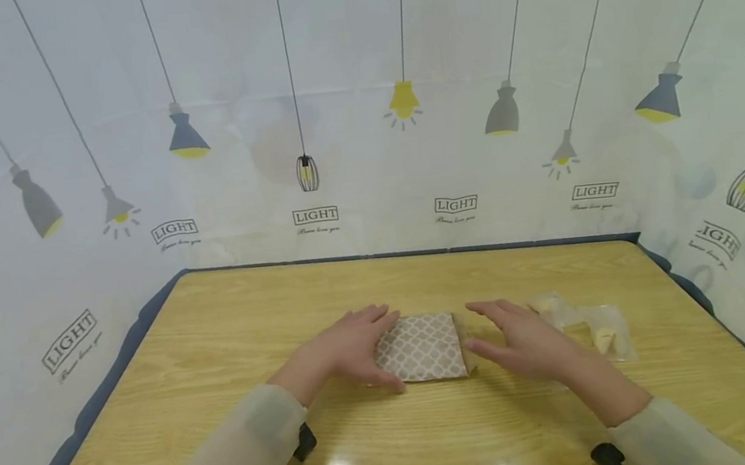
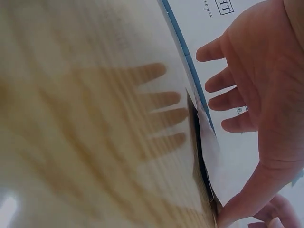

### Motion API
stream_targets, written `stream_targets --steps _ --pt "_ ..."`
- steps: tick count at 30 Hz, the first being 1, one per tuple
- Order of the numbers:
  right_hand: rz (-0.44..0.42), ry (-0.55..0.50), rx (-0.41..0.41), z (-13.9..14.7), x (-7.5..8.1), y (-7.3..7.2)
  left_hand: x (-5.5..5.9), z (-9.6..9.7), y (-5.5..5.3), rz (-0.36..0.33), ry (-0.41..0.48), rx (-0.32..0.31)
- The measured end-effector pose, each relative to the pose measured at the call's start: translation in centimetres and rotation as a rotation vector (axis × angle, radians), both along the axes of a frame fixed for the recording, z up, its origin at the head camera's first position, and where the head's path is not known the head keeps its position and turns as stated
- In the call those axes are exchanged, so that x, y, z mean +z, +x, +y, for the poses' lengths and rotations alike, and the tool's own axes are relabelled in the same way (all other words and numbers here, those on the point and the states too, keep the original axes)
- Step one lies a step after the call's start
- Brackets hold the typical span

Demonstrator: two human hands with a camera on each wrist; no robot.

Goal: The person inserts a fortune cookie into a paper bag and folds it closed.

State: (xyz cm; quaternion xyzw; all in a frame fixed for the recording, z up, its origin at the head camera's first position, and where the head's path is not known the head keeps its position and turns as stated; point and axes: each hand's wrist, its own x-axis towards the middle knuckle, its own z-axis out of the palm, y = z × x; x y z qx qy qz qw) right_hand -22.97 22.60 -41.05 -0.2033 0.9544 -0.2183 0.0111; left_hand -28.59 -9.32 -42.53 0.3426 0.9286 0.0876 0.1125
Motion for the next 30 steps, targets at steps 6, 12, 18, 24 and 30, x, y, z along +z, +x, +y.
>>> stream_targets --steps 6,12,18,24,30 --pt "-0.015 -0.013 -0.004 -0.2 0.3 0.1 0.5 0.3 0.0 -0.057 0.004 0.044" --pt "-0.033 -0.034 -0.009 -0.4 0.6 0.0 1.0 -0.2 0.2 -0.078 0.068 0.065" --pt "-0.128 -0.238 -0.031 -1.0 1.1 -0.2 1.2 -1.1 0.9 -0.079 0.18 0.074" --pt "-0.131 -0.387 -0.037 -2.1 1.6 -0.3 1.6 -1.4 1.8 -0.06 0.245 0.063" --pt "-0.142 -0.488 -0.065 -2.9 1.6 -0.2 1.6 -1.4 2.2 -0.009 0.251 0.048"
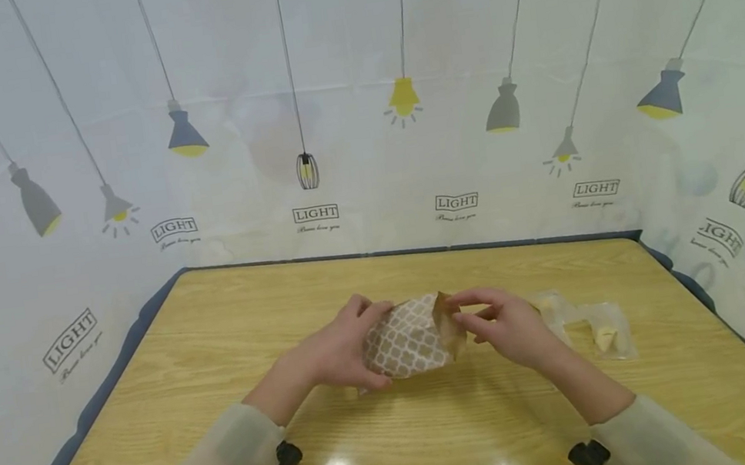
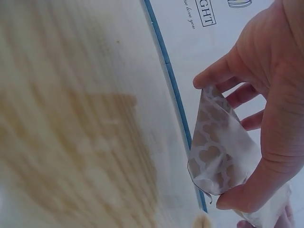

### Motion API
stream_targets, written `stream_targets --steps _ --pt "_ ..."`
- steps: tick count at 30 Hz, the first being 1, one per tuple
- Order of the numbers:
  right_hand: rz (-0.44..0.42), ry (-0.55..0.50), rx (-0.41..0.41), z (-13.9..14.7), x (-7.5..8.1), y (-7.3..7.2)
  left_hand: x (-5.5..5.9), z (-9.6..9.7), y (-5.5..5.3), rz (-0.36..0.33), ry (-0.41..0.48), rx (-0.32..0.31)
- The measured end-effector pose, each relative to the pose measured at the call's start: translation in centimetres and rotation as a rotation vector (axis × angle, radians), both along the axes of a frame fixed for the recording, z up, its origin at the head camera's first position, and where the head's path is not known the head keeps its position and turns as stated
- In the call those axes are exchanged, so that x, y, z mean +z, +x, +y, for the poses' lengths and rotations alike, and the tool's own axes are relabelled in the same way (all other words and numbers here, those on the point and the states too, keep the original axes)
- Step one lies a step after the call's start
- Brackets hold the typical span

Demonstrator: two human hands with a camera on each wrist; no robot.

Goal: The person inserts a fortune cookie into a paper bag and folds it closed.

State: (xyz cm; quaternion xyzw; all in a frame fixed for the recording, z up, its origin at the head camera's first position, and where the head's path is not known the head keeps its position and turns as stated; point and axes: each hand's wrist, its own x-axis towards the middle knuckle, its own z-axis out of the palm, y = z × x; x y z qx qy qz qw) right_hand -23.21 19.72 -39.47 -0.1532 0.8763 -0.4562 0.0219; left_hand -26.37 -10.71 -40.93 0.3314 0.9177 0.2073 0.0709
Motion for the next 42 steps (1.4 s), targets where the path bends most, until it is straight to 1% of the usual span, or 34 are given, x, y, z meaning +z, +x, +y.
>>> stream_targets --steps 6,9,14,16,19,21,23,27,29,31,35,38,40,42 --pt "-0.071 -0.101 0.015 -0.5 0.3 0.0 0.3 0.0 0.3 0.058 0.027 -0.034" --pt "-0.08 -0.137 0.022 -0.7 0.5 0.0 0.3 -0.1 0.4 0.055 0.05 -0.032" --pt "-0.023 -0.117 0.015 -1.2 0.9 0.3 0.2 0.0 0.4 0.046 0.09 -0.044" --pt "0.005 -0.106 0.001 -1.4 1.2 0.4 0.1 -0.1 0.3 0.054 0.102 -0.056" --pt "0.078 -0.088 -0.025 -1.6 1.5 0.6 0.1 -0.1 0.2 0.081 0.108 -0.071" --pt "0.097 -0.085 -0.034 -1.6 1.7 0.7 0.2 -0.1 0.1 0.094 0.105 -0.071" --pt "0.087 -0.084 -0.034 -1.6 1.9 0.8 0.2 -0.1 0.0 0.094 0.101 -0.061" --pt "0.021 -0.084 -0.011 -1.6 2.1 1.0 0.2 -0.2 0.1 0.083 0.088 -0.029" --pt "0.019 -0.081 -0.013 -1.7 2.1 1.0 0.2 -0.3 0.2 0.081 0.083 -0.023" --pt "0.054 -0.057 -0.037 -1.8 2.0 0.9 0.1 -0.3 0.3 0.082 0.076 -0.024" --pt "0.166 -0.013 -0.07 -2.2 1.8 0.9 0.0 -0.3 0.4 0.076 0.07 -0.031" --pt "0.223 -0.01 -0.073 -2.3 1.7 0.9 0.1 -0.2 0.5 0.076 0.063 -0.023" --pt "0.214 -0.016 -0.063 -2.4 1.7 0.9 0.3 -0.2 0.5 0.082 0.058 -0.012" --pt "0.156 -0.035 -0.016 -2.3 1.7 1.0 0.4 -0.1 0.5 0.105 0.055 0.003"
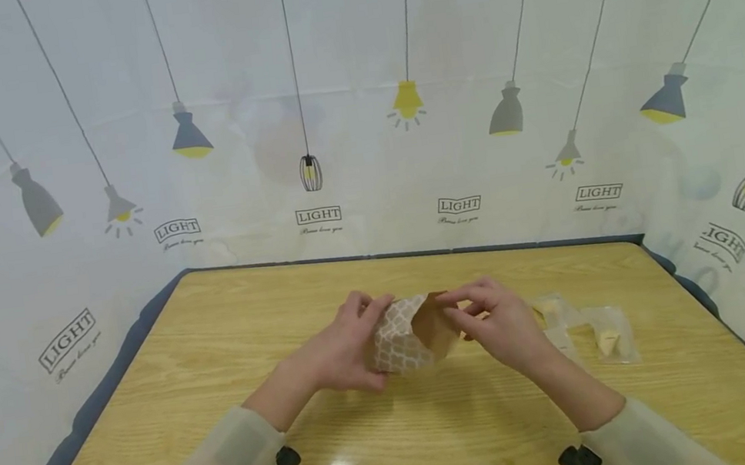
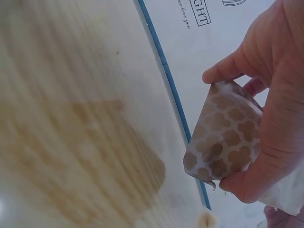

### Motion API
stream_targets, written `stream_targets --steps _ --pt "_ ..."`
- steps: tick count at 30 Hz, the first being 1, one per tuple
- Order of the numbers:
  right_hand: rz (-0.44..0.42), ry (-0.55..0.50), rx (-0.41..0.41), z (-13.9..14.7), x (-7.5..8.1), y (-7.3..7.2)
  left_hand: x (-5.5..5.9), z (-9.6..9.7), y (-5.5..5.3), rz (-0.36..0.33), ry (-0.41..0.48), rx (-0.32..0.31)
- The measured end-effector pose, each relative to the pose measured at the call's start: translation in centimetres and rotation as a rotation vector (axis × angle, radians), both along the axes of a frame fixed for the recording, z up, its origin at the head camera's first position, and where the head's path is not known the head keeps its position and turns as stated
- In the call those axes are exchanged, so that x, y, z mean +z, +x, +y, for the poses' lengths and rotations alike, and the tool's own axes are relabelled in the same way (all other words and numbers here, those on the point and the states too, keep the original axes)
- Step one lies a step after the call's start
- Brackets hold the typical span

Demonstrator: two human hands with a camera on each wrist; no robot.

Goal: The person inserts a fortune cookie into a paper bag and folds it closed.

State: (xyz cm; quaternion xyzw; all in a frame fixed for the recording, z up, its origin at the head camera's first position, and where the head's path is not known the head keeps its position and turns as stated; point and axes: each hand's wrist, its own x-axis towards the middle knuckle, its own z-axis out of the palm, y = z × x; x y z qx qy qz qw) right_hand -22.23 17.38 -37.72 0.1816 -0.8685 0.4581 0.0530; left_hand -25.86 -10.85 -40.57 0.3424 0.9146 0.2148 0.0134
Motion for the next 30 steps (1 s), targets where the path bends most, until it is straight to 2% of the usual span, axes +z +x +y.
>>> stream_targets --steps 4,7,13,20,24,30 --pt "-0.162 -0.014 0.085 0.2 0.04 0.14 0.09 0.16 -0.03 0.03 -0.006 0.025" --pt "-0.211 -0.004 0.072 0.31 0.02 0.16 0.09 0.25 -0.06 0.02 0.005 0.035" --pt "-0.231 -0.036 0.067 0.2 0.21 0.08 0.11 0.39 0.01 0.002 0.036 0.067" --pt "-0.24 -0.067 0.051 -0.07 0.46 -0.11 0.06 0.6 0.05 0.068 0.029 0.03" --pt "-0.24 -0.052 0.017 0.11 0.59 -0.2 -0.14 0.42 -0.17 0.035 0.066 0.004" --pt "-0.18 -0.036 -0.005 0.81 0.54 -0.4 -0.17 0.29 -0.32 -0.01 0.113 -0.029"
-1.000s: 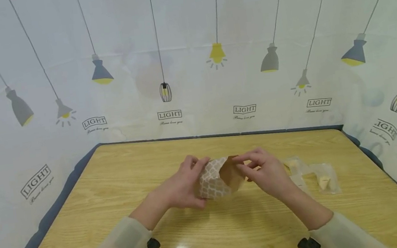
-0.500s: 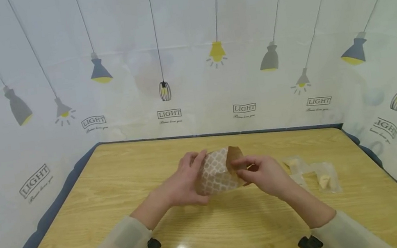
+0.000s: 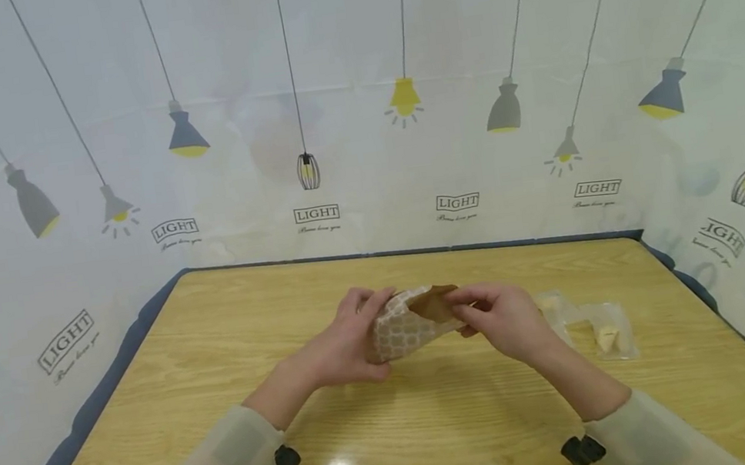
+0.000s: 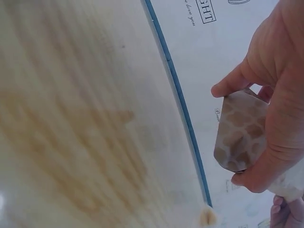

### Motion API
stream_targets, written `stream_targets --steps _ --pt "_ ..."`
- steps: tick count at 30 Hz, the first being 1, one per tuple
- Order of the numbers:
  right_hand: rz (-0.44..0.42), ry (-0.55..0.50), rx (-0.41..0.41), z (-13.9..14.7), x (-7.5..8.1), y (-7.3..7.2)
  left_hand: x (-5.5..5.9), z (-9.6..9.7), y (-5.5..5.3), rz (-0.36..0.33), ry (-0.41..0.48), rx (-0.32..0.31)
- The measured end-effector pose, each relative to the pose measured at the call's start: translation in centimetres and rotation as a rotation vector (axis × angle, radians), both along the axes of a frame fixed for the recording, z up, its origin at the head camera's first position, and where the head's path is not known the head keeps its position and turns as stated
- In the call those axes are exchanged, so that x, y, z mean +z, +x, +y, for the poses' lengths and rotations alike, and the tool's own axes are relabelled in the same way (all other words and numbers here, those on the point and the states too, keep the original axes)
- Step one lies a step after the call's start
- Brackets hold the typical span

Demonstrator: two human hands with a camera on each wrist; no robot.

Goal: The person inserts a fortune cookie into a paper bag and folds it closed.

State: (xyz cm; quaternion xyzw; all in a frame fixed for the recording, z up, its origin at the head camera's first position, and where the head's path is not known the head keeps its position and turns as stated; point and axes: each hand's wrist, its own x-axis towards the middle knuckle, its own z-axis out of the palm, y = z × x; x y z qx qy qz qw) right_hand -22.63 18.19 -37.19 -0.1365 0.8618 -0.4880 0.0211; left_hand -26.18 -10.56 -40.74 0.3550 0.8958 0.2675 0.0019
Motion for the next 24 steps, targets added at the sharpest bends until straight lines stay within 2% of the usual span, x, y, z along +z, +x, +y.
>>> stream_targets --steps 6,14,18,24 --pt "-0.059 -0.017 0.064 0.8 0.1 -0.1 0.2 0.0 0.1 -0.013 0.042 -0.007" --pt "-0.018 0.025 0.078 2.2 -0.2 0.0 0.3 -0.4 0.1 -0.053 0.074 -0.006" --pt "-0.016 0.108 0.024 5.7 0.2 -0.4 0.3 -0.7 0.1 -0.063 0.088 0.0" --pt "-0.022 0.213 -0.034 14.2 -0.3 -0.7 0.0 -0.7 0.0 -0.075 0.099 -0.006"
